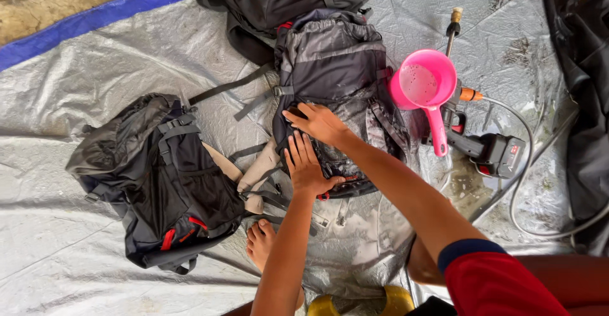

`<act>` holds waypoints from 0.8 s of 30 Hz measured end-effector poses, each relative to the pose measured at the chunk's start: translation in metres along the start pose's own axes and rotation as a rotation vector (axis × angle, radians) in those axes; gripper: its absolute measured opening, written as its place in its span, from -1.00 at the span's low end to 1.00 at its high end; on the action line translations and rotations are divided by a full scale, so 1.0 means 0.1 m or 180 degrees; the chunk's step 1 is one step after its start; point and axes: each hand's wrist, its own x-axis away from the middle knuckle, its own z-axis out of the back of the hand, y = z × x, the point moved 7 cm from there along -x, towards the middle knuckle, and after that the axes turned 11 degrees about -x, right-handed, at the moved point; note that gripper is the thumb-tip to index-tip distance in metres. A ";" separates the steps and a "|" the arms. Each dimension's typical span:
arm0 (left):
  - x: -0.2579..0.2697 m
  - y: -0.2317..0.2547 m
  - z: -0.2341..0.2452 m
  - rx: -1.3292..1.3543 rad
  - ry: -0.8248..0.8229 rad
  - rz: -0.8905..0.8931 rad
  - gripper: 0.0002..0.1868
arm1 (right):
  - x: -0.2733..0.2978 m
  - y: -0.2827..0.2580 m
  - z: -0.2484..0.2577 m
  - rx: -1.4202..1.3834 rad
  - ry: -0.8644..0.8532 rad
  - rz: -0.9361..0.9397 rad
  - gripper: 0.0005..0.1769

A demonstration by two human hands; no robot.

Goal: The person scrubs a black backpack with a brush and soapy water on a tarp. They repeatedly apply soap and scrub various sections of the backpack, including the front pocket and straps.

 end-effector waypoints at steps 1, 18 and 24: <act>-0.01 -0.02 0.03 -0.0027 0.0020 0.0020 0.84 | -0.14 0.03 0.08 -0.0004 0.0038 0.0011 -0.54; -0.57 -0.37 0.53 -0.0151 0.1615 0.0241 -0.82 | 0.81 -0.20 0.86 -0.0015 -0.0403 -0.2142 -0.51; -1.10 -0.80 0.45 0.1063 0.0531 0.0193 -0.51 | 0.46 -0.78 1.05 -0.1103 -0.0205 -0.3605 -0.07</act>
